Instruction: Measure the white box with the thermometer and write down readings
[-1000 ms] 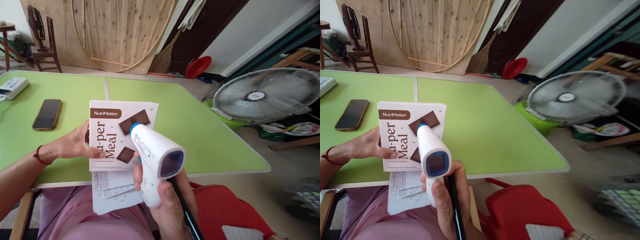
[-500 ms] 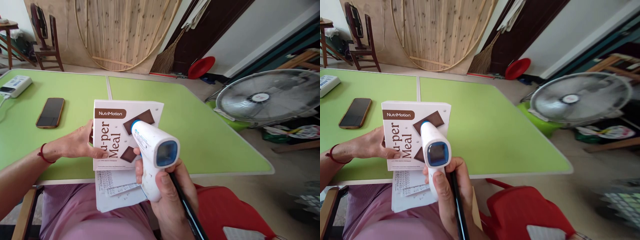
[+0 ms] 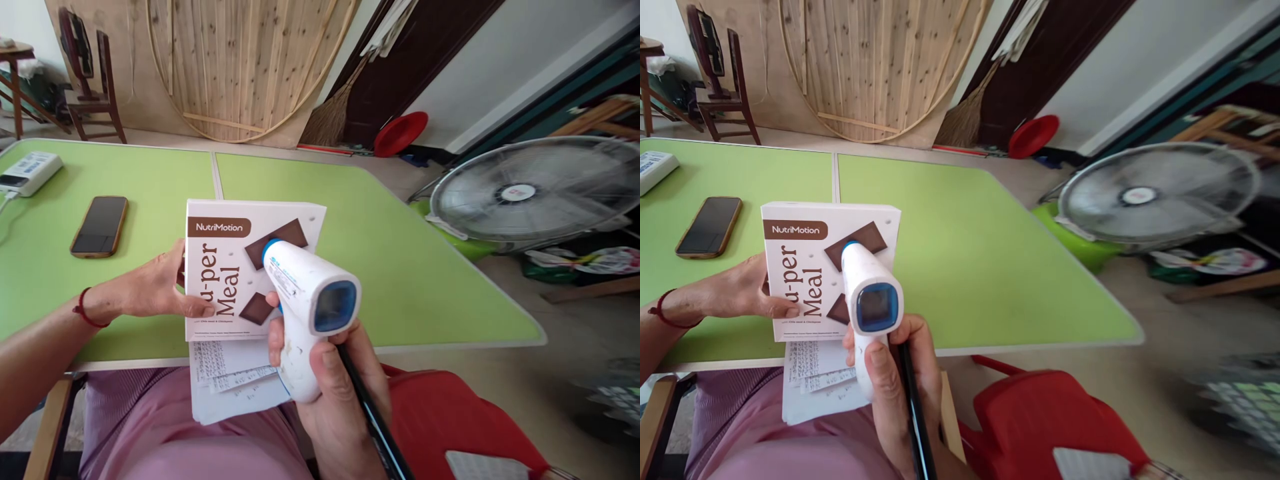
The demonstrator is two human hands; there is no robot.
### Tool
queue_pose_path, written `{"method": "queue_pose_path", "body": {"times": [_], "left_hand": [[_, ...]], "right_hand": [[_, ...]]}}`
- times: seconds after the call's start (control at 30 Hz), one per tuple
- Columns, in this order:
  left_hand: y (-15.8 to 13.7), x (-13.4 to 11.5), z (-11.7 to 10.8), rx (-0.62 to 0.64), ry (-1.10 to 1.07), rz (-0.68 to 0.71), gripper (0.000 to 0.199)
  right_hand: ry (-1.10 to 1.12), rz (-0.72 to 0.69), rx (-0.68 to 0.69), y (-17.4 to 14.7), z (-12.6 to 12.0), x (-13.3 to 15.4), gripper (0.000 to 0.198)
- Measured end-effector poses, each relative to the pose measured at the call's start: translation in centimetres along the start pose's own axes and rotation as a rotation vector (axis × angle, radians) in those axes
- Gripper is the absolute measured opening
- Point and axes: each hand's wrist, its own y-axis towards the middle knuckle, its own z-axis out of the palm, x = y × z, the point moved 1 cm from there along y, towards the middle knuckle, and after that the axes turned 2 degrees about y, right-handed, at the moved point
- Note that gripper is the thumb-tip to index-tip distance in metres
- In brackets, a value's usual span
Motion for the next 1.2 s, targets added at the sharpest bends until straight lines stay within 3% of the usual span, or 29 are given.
{"method": "queue_pose_path", "body": {"times": [0.27, 0.6, 0.77, 1.2], "left_hand": [[-0.2, 0.5, 0.0, 0.022, -0.072, -0.034, 0.074], [-0.3, 0.5, -0.1, 0.008, -0.028, -0.018, 0.070], [-0.2, 0.6, -0.1, 0.012, -0.021, 0.001, 0.080], [-0.4, 1.0, -0.2, 0.017, -0.043, -0.042, 0.081]], "right_hand": [[0.038, 0.040, -0.047, 0.1, 0.6, 0.3, 0.025], [0.032, 0.054, -0.073, 0.0, 0.9, 0.3, 0.027], [0.025, 0.058, -0.079, -0.1, 1.1, 0.2, 0.028], [-0.012, -0.050, -0.057, 0.0, 1.1, -0.3, 0.030]]}}
